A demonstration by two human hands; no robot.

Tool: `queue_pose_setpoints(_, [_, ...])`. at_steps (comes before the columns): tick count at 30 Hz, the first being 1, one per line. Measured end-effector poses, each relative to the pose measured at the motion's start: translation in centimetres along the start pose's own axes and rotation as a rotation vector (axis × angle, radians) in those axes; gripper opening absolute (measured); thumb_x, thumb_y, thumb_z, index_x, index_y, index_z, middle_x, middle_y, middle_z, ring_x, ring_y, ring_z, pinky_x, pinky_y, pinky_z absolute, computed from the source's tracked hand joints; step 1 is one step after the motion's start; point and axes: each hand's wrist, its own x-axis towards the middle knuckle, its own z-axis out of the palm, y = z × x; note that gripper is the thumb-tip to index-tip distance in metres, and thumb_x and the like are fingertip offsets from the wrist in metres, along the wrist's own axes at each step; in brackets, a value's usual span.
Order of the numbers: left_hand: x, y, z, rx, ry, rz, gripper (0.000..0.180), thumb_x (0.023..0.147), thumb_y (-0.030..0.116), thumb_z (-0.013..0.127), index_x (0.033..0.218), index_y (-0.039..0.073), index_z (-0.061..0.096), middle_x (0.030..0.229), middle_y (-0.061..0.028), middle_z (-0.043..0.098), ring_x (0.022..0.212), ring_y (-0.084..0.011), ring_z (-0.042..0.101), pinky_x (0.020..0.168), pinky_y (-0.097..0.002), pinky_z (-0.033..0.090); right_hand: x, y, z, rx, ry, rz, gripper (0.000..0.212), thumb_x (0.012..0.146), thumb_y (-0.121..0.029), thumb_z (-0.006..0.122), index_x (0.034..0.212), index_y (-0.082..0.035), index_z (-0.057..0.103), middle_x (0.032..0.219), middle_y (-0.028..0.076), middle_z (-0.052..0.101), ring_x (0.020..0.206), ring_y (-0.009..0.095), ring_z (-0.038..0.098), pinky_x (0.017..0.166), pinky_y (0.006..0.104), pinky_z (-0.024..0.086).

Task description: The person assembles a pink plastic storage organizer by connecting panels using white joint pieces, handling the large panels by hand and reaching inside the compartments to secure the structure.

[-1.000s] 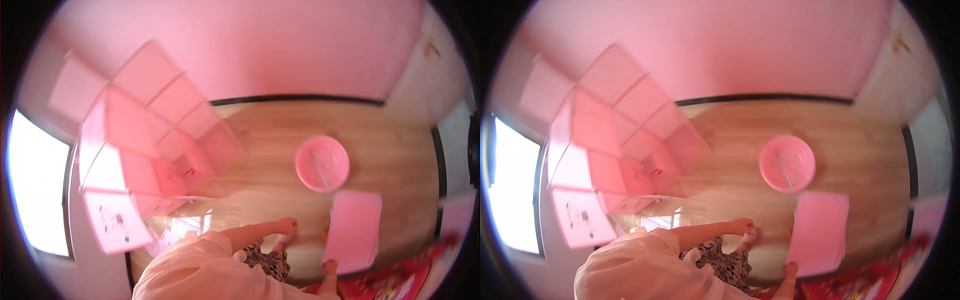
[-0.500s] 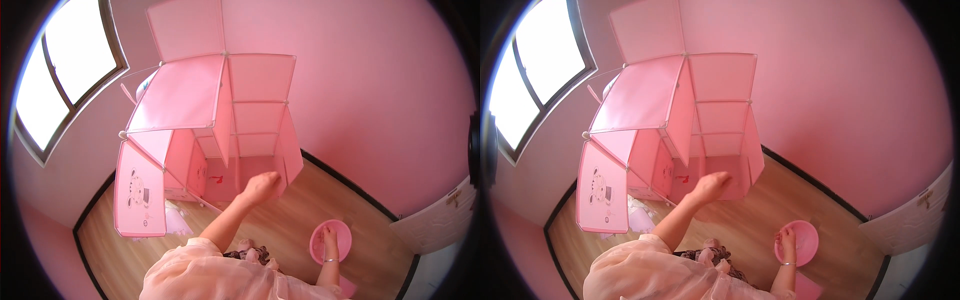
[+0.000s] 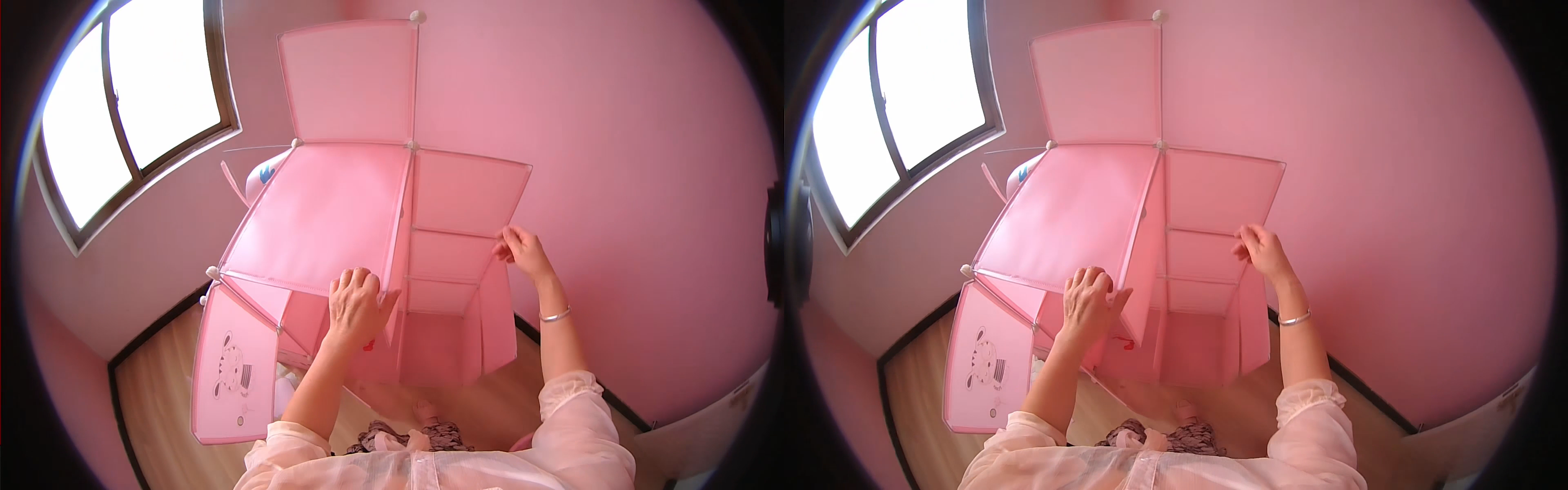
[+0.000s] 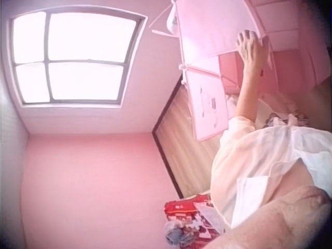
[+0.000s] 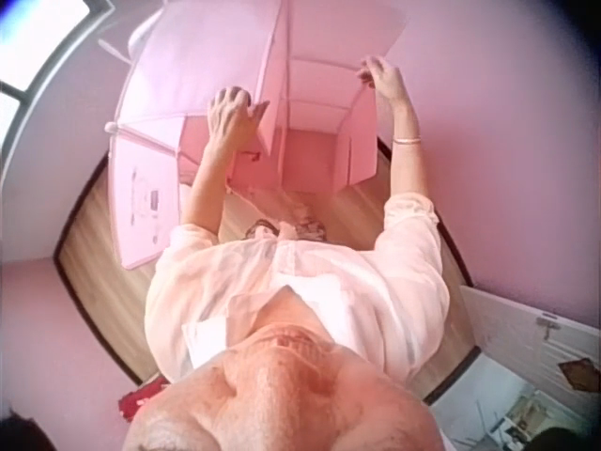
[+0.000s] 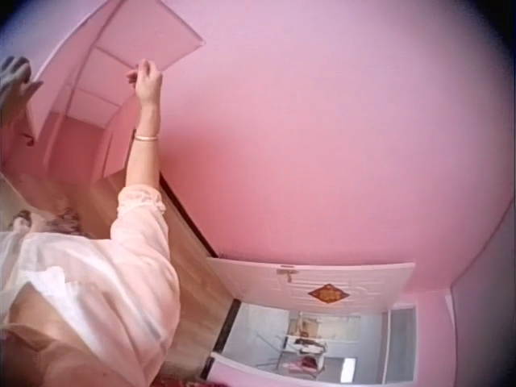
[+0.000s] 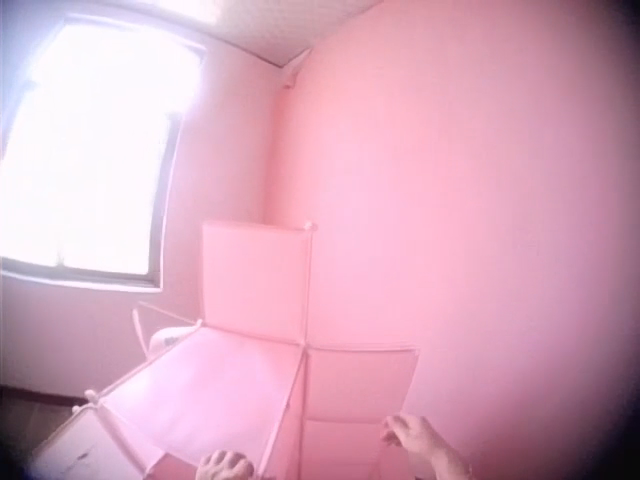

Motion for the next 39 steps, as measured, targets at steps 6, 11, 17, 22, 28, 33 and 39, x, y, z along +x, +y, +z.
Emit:
queue_pose_setpoints(6, [1.8,0.7,2.9,0.259,-0.176,-0.159,0.024,0.065,0.026,0.064,0.067,0.004,0.054,0.077,-0.009,0.05,0.078,-0.0236,0.047,0.062,-0.0355,0.034,14.9,-10.7,0.7,-0.112,-0.027,-0.36,0.03,0.087,-0.026,0.044,0.082,0.002,0.054,0.064,0.005,0.057,0.056,0.01,0.053,0.054,0.0224,0.043])
queue_pose_setpoints(11, [1.9,0.9,3.5,0.4,-0.33,-0.202,0.01,0.063,0.013,0.058,0.064,0.006,0.052,0.073,-0.0081,0.048,0.071,-0.0226,0.049,0.057,-0.0345,0.035,26.8,-15.4,2.7,-0.159,0.01,-0.582,0.04,0.085,-0.036,0.046,0.084,0.002,0.056,0.072,0.009,0.059,0.065,0.016,0.056,0.063,0.0267,0.045])
queue_pose_setpoints(17, [2.3,1.1,4.0,0.347,-0.308,-0.121,0.006,0.061,0.01,0.055,0.061,0.007,0.05,0.068,-0.0069,0.046,0.065,-0.0209,0.047,0.054,-0.0322,0.034,38.1,-10.6,7.2,-0.204,0.069,-0.518,0.05,0.085,-0.046,0.038,0.093,0.001,0.052,0.083,0.018,0.059,0.079,0.028,0.056,0.072,0.0336,0.043])
queue_pose_setpoints(22, [2.6,1.4,3.3,0.416,-0.375,-0.109,0.007,0.058,0.011,0.054,0.06,0.008,0.048,0.066,-0.0055,0.045,0.062,-0.0186,0.045,0.051,-0.0294,0.033,37.8,-5.9,11.4,-0.121,0.123,-0.643,0.046,0.088,-0.043,0.034,0.083,0.0,0.049,0.078,0.016,0.057,0.075,0.025,0.057,0.066,0.0325,0.045])
queue_pose_setpoints(28, [3.4,1.0,3.2,0.454,-0.526,0.018,0.007,0.058,0.013,0.052,0.061,0.008,0.048,0.061,-0.0029,0.04,0.056,-0.0146,0.042,0.044,-0.0256,0.029,37.6,-4.4,12.7,-0.026,0.35,-0.689,0.045,0.087,-0.042,0.036,0.072,0.0,0.045,0.06,0.009,0.053,0.052,0.021,0.058,0.046,0.0293,0.047])
queue_pose_setpoints(33, [3.1,0.3,3.3,0.439,-0.58,0.108,0.007,0.058,0.013,0.052,0.058,0.009,0.046,0.059,-0.0015,0.038,0.054,-0.0128,0.04,0.041,-0.0247,0.027,37.0,-5.9,13.5,0.143,0.271,-0.416,0.042,0.086,-0.04,0.04,0.068,-0.001,0.044,0.052,0.007,0.049,0.041,0.016,0.055,0.032,0.0262,0.046])
queue_pose_setpoints(39, [3.4,0.5,3.3,0.416,-0.615,0.068,0.009,0.055,0.014,0.052,0.059,0.008,0.046,0.061,-0.0046,0.04,0.057,-0.0158,0.041,0.045,-0.0254,0.03,36.6,-5.7,13.2,0.15,0.258,-0.394,0.042,0.086,-0.039,0.04,0.07,0.0,0.045,0.051,0.005,0.046,0.042,0.015,0.054,0.034,0.0255,0.047])
